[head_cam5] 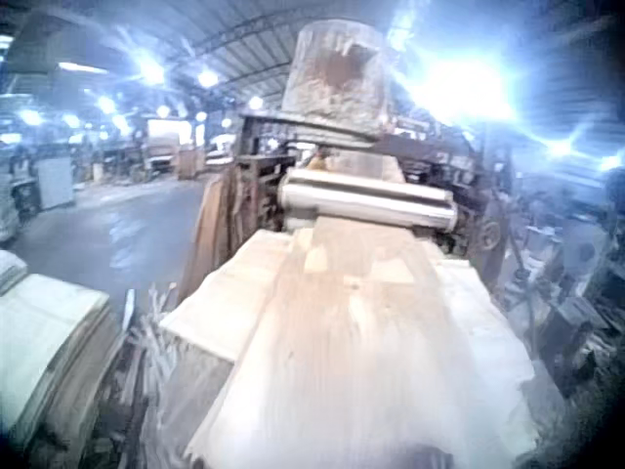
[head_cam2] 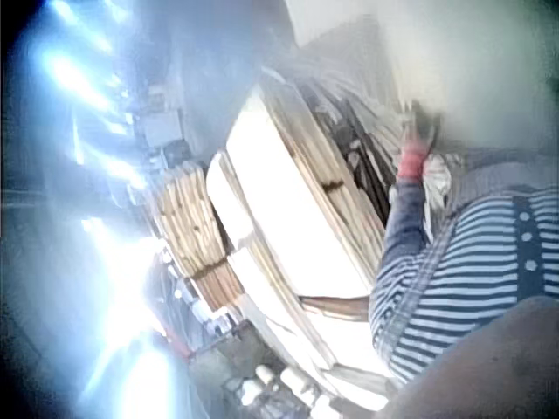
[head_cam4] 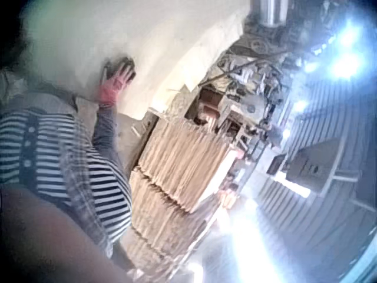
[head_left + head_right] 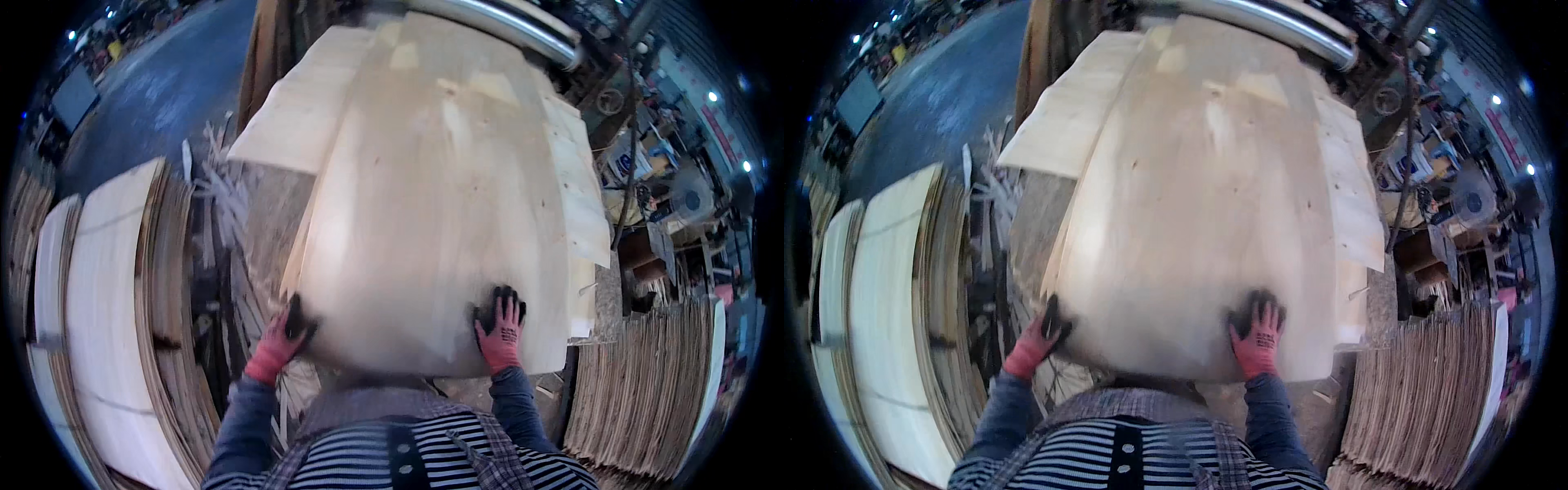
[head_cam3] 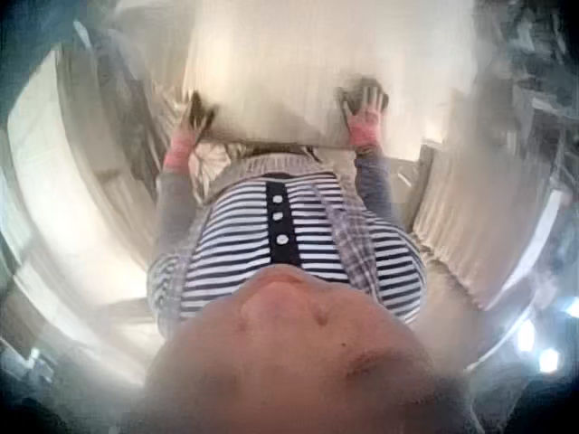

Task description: The person repeatedly picks up large flat wood panels from a stack, carries them to a roller machine, and places them on top. The person then returns to the stack to retrieve another panel and repeats the process.

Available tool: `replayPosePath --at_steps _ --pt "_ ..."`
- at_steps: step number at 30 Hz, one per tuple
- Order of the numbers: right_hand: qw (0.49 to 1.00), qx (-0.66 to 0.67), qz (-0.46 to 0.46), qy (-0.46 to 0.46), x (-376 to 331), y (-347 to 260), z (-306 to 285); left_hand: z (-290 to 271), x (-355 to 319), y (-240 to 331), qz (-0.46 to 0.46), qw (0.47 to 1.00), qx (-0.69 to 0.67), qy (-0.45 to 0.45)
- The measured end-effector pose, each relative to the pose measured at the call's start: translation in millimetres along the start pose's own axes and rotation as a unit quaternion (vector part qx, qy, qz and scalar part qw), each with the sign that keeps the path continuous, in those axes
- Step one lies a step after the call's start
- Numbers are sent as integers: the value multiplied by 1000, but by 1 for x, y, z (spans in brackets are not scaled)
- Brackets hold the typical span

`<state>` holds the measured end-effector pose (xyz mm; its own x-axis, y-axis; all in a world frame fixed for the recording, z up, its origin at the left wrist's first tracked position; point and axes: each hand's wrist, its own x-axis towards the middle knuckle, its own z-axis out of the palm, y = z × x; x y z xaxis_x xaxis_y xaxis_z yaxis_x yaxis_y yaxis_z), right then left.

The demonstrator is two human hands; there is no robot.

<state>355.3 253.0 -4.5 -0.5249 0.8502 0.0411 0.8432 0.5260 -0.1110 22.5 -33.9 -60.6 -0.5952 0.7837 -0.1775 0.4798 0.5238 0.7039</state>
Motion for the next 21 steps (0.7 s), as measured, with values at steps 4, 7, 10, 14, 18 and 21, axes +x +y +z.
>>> replayPosePath --at_steps 4,7,10,14,18,21 --pt "998 -61 18 0 -36 8 22 -10 -9 31 15 997 -65 30" --pt "995 -78 44 -33 -38 -12 21 -7 -11 16 54 995 -57 62" --pt "996 -59 6 -63 -58 -44 8 -52 -18 54 110 984 -136 41" --pt "995 5 -80 -56 -84 -40 11 -92 -32 128 121 966 -228 35" --pt "980 93 -169 -36 -106 -35 -16 -125 -23 199 125 892 -435 9" --pt "979 118 -157 52 -96 -13 -29 -139 -22 223 116 862 -490 53"
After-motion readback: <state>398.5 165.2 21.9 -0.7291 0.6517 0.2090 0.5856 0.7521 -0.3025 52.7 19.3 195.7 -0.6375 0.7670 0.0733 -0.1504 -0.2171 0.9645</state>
